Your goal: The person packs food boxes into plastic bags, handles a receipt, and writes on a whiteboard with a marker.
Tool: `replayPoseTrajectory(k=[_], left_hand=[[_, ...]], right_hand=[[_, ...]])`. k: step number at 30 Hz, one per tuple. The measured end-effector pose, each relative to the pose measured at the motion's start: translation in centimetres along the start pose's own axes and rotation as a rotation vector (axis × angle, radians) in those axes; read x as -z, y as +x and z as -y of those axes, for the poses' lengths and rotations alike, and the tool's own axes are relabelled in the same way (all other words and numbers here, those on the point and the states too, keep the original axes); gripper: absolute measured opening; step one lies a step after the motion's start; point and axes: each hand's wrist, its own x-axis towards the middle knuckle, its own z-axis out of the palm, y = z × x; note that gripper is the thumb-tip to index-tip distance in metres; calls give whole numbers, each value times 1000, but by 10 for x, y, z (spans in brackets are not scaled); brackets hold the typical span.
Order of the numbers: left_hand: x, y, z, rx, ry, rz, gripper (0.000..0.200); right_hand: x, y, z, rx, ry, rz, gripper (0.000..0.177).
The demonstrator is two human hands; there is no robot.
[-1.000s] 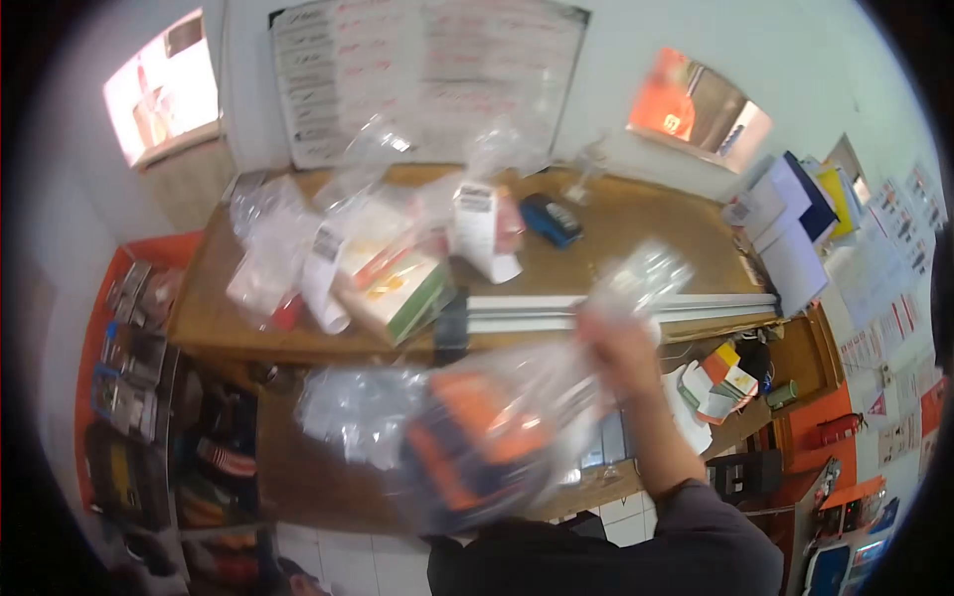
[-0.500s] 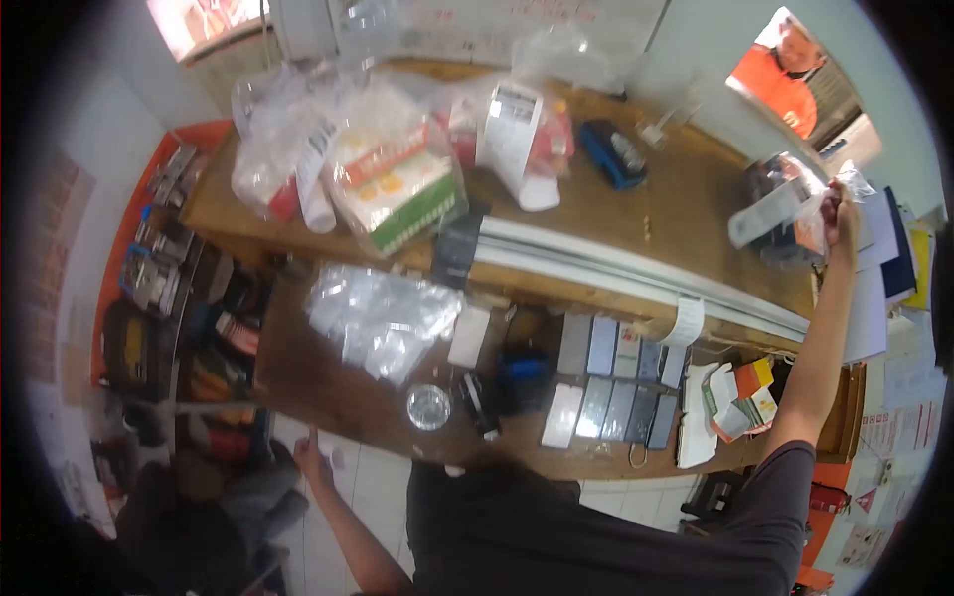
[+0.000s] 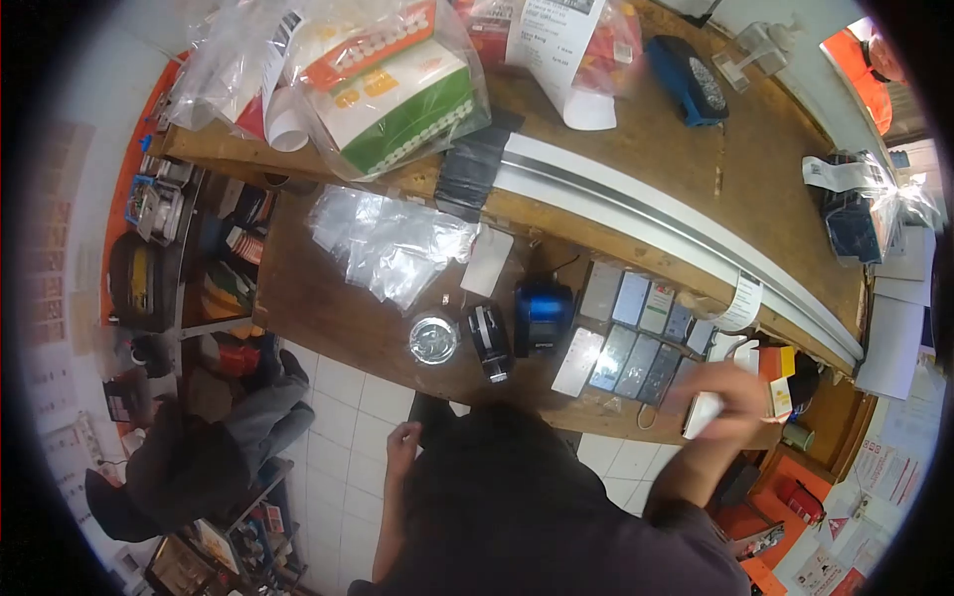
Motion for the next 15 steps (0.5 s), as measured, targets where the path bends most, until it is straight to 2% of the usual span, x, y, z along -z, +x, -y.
replayPoseTrajectory(k=[1, 2, 3, 4, 5, 6, 7, 8, 9, 12, 13, 15], left_hand=[[2, -12, -12, 8, 7, 2, 30], [6, -23, -25, 39, -16, 16, 27], [10, -28, -31, 65, -40, 28, 25], [15, -30, -27, 65, -38, 24, 25], [22, -32, -19, -37, -21, -41, 25], [27, -31, -17, -145, -5, -112, 24], [32, -30, -15, -149, -4, -130, 24], [37, -29, -17, -110, 76, -286, 25], [42, -29, -19, -70, 153, -450, 26], [57, -27, -14, -3, 62, -503, 25], [65, -23, -9, -70, 243, -524, 27], [83, -14, -14, -83, 277, -529, 29]], right_hand=[[-30, 6, -37, -319, 158, 173, 52], [-51, 21, -73, -521, 88, 256, 46], [-68, 25, -119, -771, 173, 139, 42], [-76, 18, -171, -897, 34, -28, 39], [-75, -2, -233, -1018, -115, -225, 33], [-78, -9, -282, -795, -453, -601, 31], [-73, -19, -335, -678, -841, -693, 32], [-65, -33, -381, -535, -1221, -779, 33], [-58, -38, -402, -491, -1188, -805, 35], [-36, -40, -467, -291, -1045, -833, 39], [-37, -27, -455, -455, -1025, -753, 40], [-28, -19, -430, -832, -940, -548, 45]])
